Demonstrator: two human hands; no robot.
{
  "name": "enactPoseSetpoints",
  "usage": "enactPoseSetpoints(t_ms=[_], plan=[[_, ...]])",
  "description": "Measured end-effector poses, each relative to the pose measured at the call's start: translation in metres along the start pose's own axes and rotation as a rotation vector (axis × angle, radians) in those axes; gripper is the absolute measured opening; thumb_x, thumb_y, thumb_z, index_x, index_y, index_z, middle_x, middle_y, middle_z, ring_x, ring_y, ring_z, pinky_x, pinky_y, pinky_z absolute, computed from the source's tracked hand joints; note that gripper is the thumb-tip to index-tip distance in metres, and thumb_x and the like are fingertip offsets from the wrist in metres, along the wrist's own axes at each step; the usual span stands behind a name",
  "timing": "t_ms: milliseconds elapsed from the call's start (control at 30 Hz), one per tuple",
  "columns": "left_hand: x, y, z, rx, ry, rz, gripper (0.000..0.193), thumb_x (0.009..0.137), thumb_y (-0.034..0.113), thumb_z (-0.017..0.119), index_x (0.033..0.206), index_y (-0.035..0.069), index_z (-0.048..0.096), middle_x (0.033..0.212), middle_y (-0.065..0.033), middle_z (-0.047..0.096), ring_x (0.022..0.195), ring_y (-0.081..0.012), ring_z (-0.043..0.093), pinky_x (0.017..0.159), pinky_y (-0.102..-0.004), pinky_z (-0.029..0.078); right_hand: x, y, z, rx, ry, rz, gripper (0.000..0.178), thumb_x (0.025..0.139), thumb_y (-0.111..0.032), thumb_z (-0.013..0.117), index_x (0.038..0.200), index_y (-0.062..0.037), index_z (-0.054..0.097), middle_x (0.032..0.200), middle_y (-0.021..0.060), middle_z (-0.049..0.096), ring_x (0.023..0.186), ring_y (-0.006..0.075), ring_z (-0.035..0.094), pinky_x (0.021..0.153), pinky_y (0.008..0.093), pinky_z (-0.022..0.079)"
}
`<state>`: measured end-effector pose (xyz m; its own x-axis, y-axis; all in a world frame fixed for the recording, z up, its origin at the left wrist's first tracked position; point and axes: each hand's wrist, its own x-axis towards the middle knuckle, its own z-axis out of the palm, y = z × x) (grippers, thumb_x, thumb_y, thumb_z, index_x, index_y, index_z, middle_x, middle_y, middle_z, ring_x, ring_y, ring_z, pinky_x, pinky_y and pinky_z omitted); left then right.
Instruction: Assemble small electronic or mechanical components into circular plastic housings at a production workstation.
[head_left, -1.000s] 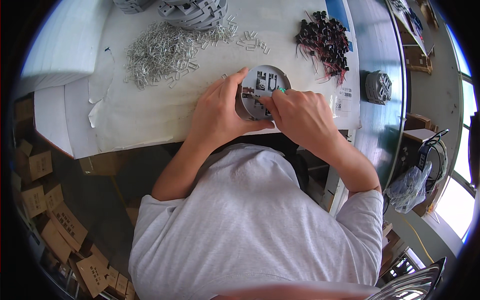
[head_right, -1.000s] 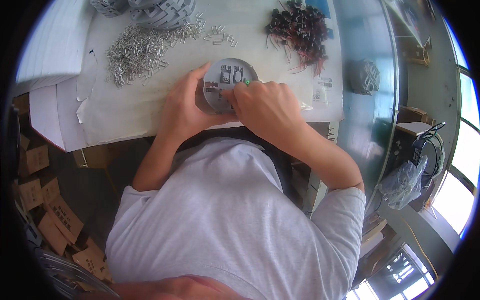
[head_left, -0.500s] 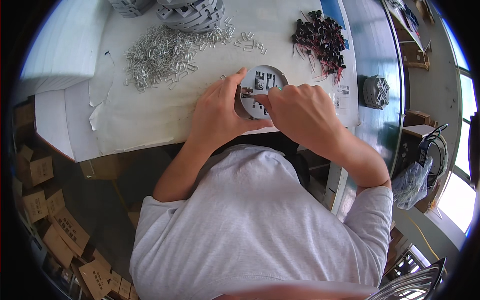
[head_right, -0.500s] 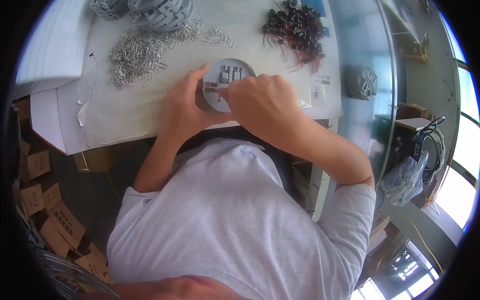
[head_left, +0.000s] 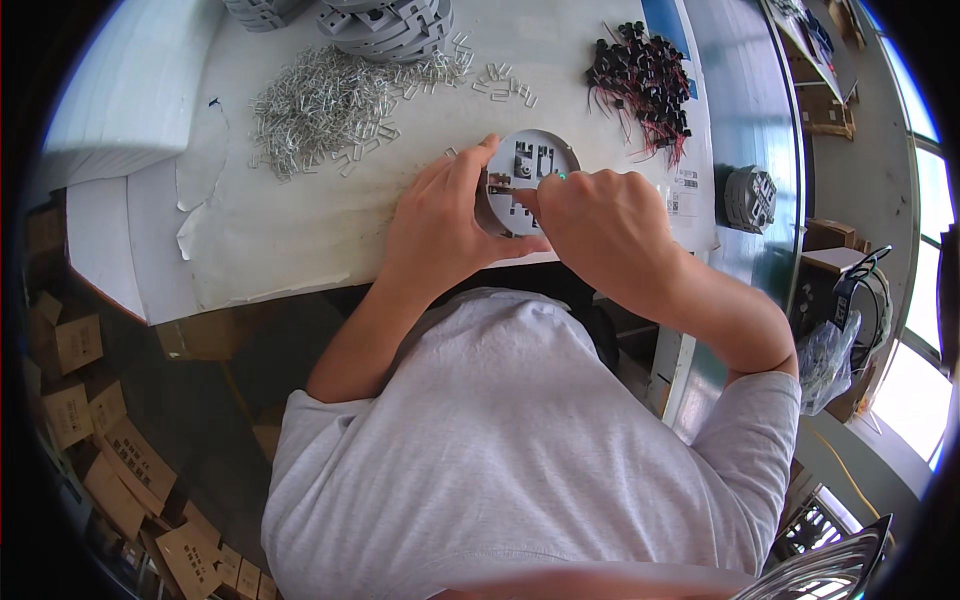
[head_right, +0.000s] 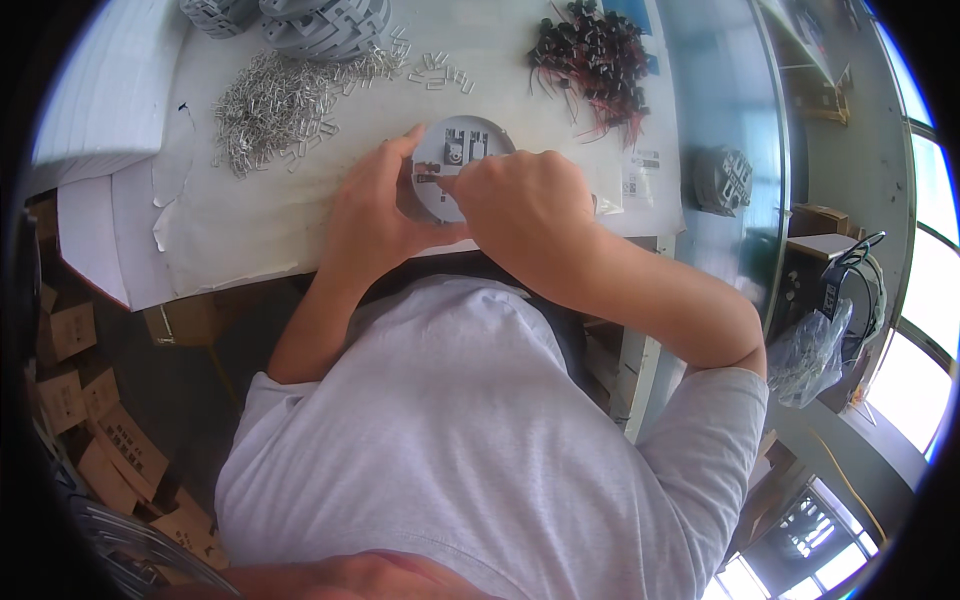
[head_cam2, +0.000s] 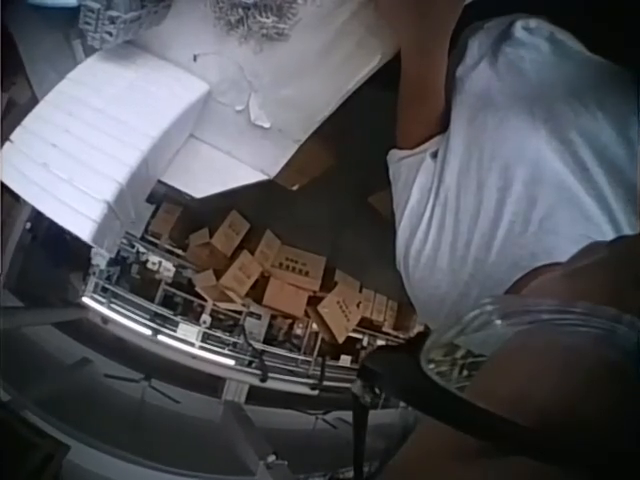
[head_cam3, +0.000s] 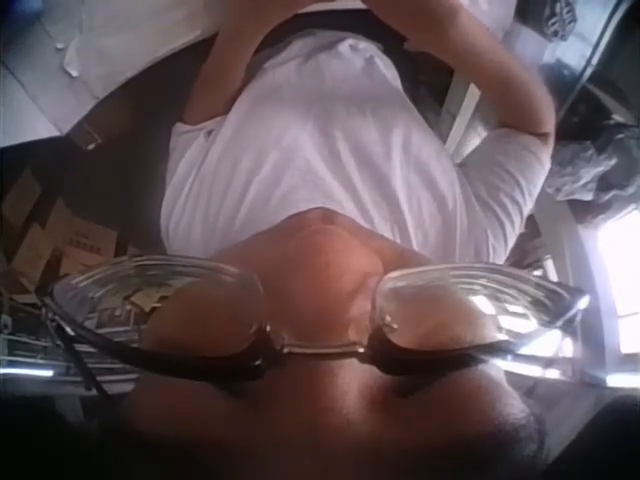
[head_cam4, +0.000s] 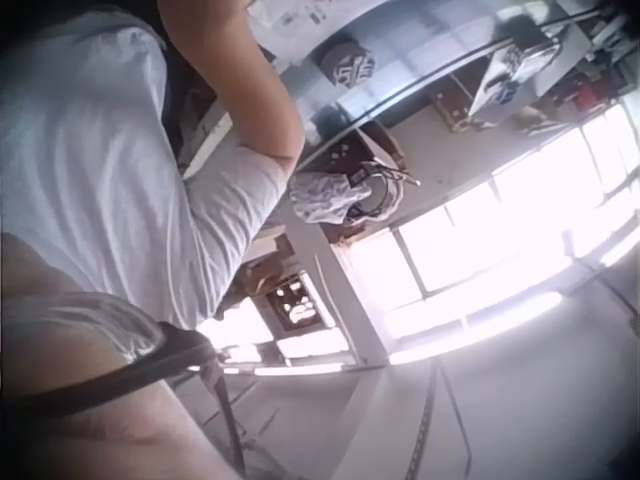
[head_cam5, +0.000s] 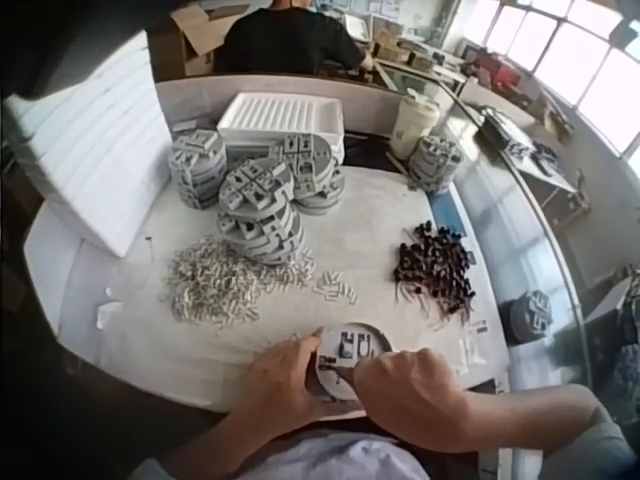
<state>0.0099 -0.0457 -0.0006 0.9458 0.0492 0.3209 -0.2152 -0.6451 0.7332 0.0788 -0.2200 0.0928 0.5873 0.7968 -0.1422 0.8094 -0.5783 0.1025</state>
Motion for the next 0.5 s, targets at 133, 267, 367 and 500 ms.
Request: enactPoseSetpoints(t_ms=[133, 267, 367, 500], plan=[[0.0, 0.002, -0.002, -0.017, -0.008, -0.029, 0.105, 0.061, 0.056, 0.099, 0.14, 0.001, 0.058, 0.111, -0.0138, 0.073, 0.102, -0.0318, 0.072, 0.09, -0.0437, 0.058, -0.005, -0.002, 0.009, 0.055, -0.042, 0.089, 0.045, 0.104, -0.042, 0.066, 0.074, -0.0091, 0.067, 0.06, 0.0072, 0.064, 0.055, 0.0255, 0.071, 0.049, 0.0365, 0.052], [0.006, 0.004, -0.002, -0.045, -0.016, 0.024, 0.111, 0.059, 0.053, 0.101, 0.145, 0.0, 0.054, 0.113, -0.0158, 0.073, 0.104, -0.0338, 0.072, 0.091, -0.0436, 0.058, -0.025, 0.024, 0.035, 0.397, 0.087, 0.137, 0.037, 0.096, -0.046, 0.075, 0.093, -0.0095, 0.07, 0.086, 0.0099, 0.07, 0.067, 0.0277, 0.073, 0.058, 0.0395, 0.056], [0.004, 0.0, -0.016, -0.2, -0.195, -0.118, 0.106, 0.067, 0.03, 0.101, 0.152, -0.003, 0.047, 0.118, -0.0175, 0.073, 0.114, -0.0343, 0.071, 0.096, -0.0453, 0.058, -0.039, 0.009, 0.042, 0.599, 0.224, 0.09, 0.047, 0.087, -0.049, 0.082, 0.112, -0.0116, 0.069, 0.112, 0.0109, 0.066, 0.078, 0.03, 0.073, 0.065, 0.0418, 0.058], [0.005, -0.021, -0.036, -0.35, -0.38, -0.188, 0.067, 0.087, 0.004, 0.083, 0.147, -0.002, 0.054, 0.115, -0.0139, 0.075, 0.114, -0.0264, 0.071, 0.096, -0.0388, 0.058, -0.044, 0.002, 0.069, 0.588, 0.335, 0.019, 0.063, 0.079, -0.039, 0.089, 0.128, -0.0107, 0.062, 0.118, 0.0087, 0.063, 0.078, 0.0307, 0.072, 0.066, 0.0423, 0.059]])
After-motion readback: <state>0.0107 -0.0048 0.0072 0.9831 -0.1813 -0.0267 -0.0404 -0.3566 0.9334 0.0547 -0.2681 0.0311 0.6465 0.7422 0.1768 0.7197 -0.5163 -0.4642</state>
